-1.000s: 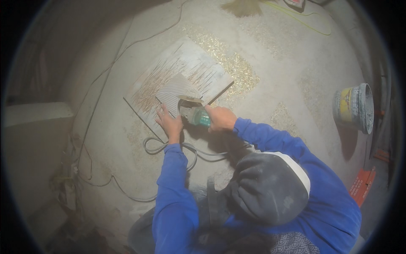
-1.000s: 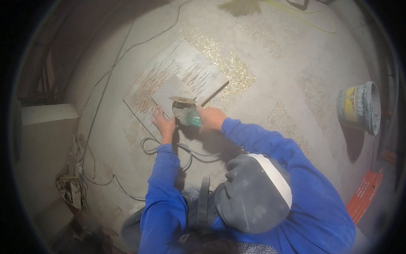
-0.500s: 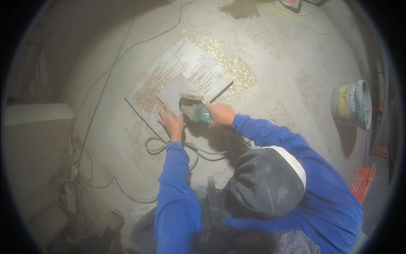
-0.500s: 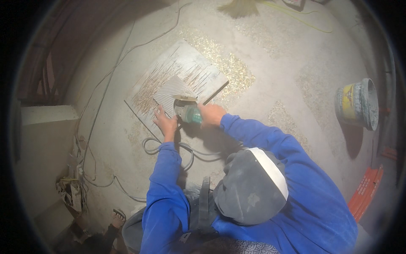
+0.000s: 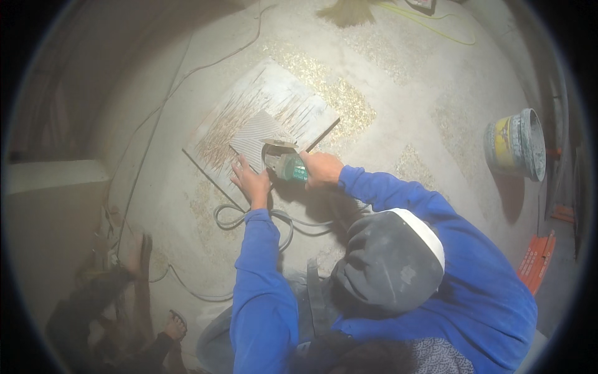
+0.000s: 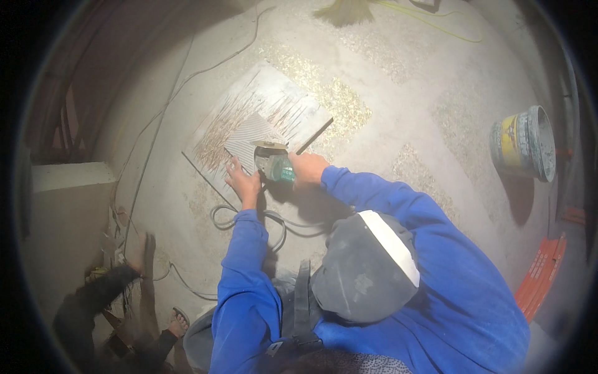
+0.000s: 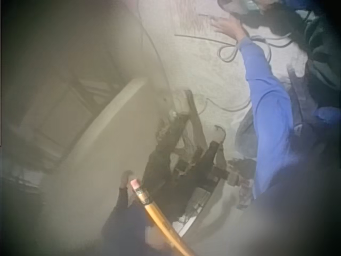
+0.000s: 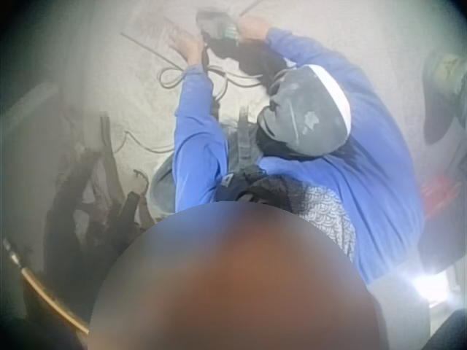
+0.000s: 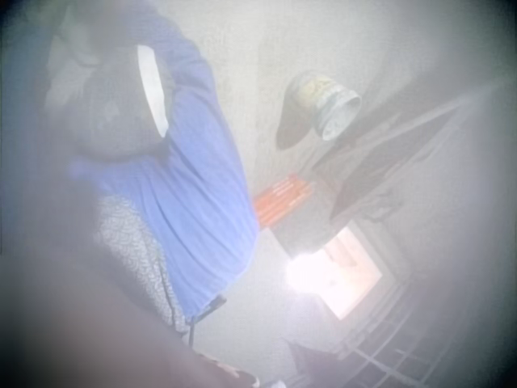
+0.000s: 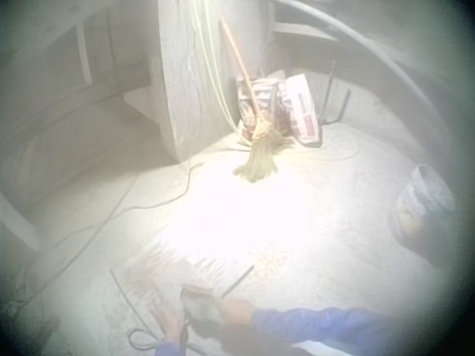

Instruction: The person uses an angle grinder to grind the surface of a rectangular tile placed on the floor. They hold the tile steady with one hand while operating the grinder with the other, creating dust and visible surface marks.

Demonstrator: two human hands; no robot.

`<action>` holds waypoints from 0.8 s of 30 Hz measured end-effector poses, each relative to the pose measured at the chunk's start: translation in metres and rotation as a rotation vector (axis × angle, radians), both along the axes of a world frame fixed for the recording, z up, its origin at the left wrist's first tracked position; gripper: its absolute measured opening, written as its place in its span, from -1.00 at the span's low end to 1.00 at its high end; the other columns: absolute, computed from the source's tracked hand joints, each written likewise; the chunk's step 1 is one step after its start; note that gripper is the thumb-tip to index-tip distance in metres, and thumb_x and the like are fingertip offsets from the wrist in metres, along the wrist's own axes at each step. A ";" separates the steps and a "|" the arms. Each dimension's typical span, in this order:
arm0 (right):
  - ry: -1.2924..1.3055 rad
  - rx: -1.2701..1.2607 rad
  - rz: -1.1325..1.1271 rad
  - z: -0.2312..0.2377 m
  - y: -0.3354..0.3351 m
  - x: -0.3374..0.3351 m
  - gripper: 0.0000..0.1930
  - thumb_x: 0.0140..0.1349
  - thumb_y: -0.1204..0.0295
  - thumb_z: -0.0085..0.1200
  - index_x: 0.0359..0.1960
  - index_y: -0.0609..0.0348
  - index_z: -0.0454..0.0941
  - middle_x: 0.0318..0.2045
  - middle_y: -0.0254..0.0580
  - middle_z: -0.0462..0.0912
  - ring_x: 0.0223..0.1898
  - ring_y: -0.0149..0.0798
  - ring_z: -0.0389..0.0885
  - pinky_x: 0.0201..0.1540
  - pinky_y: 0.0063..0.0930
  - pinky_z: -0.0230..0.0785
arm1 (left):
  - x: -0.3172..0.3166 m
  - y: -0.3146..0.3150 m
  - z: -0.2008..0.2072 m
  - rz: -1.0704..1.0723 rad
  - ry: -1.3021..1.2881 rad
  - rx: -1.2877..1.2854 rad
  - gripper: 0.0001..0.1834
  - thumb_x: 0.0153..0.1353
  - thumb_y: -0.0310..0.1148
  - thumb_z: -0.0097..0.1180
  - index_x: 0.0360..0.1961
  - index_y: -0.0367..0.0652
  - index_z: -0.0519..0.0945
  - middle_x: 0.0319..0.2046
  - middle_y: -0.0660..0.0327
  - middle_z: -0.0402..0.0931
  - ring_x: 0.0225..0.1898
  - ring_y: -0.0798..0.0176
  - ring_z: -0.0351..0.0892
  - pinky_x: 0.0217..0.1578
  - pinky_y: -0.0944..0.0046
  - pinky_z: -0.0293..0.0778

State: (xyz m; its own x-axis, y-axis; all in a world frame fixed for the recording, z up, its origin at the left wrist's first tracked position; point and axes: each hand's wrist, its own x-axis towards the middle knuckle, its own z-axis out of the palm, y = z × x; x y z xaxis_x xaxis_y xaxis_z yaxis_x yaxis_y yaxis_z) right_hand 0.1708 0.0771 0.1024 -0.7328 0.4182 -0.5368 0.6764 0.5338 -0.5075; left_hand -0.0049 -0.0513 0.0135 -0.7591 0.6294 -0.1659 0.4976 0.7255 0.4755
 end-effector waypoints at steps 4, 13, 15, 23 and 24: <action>0.007 0.011 -0.002 0.001 0.001 -0.001 -0.33 -0.15 0.26 0.41 -0.01 0.33 0.38 -0.23 0.24 0.65 -0.11 0.22 0.65 -0.09 -0.02 0.52 | 0.002 -0.002 0.000 -0.007 0.010 -0.024 -0.05 0.03 -0.29 0.37 0.42 -0.28 0.17 0.41 -0.08 0.14 0.49 -0.12 -0.06 0.46 -0.21 -0.17; 0.034 -0.040 0.002 0.006 -0.003 0.016 -0.27 -0.15 0.26 0.43 0.05 0.30 0.34 -0.29 0.27 0.65 -0.16 0.28 0.63 -0.13 0.00 0.49 | -0.002 -0.002 0.012 -0.029 -0.060 -0.038 0.04 -0.06 -0.21 0.47 0.42 -0.24 0.18 0.44 -0.11 0.08 0.49 -0.19 -0.08 0.45 -0.22 -0.14; 0.034 -0.072 -0.023 0.010 -0.003 0.029 -0.26 -0.15 0.27 0.44 0.06 0.31 0.34 -0.28 0.29 0.64 -0.16 0.28 0.63 -0.13 0.00 0.49 | -0.003 -0.001 0.019 -0.153 0.027 -0.085 0.11 -0.15 -0.17 0.52 0.43 -0.17 0.19 0.44 -0.13 0.06 0.49 -0.23 -0.09 0.45 -0.21 -0.14; 0.214 -0.170 -0.251 0.013 -0.010 0.095 -0.31 -0.18 0.31 0.38 0.03 0.35 0.41 -0.23 0.33 0.63 -0.12 0.26 0.62 -0.07 -0.06 0.47 | -0.026 0.020 0.031 -0.400 0.108 -0.045 0.08 -0.33 -0.16 0.60 0.33 -0.09 0.37 0.37 -0.22 0.16 0.40 -0.38 0.09 0.33 -0.10 0.23; 0.240 -0.190 -0.276 0.012 -0.010 0.098 -0.30 -0.18 0.31 0.38 0.04 0.35 0.41 -0.22 0.33 0.63 -0.12 0.26 0.62 -0.07 -0.08 0.47 | -0.028 0.021 0.031 -0.419 0.117 -0.054 0.04 -0.31 -0.16 0.59 0.31 -0.08 0.40 0.35 -0.23 0.20 0.38 -0.39 0.13 0.30 -0.09 0.27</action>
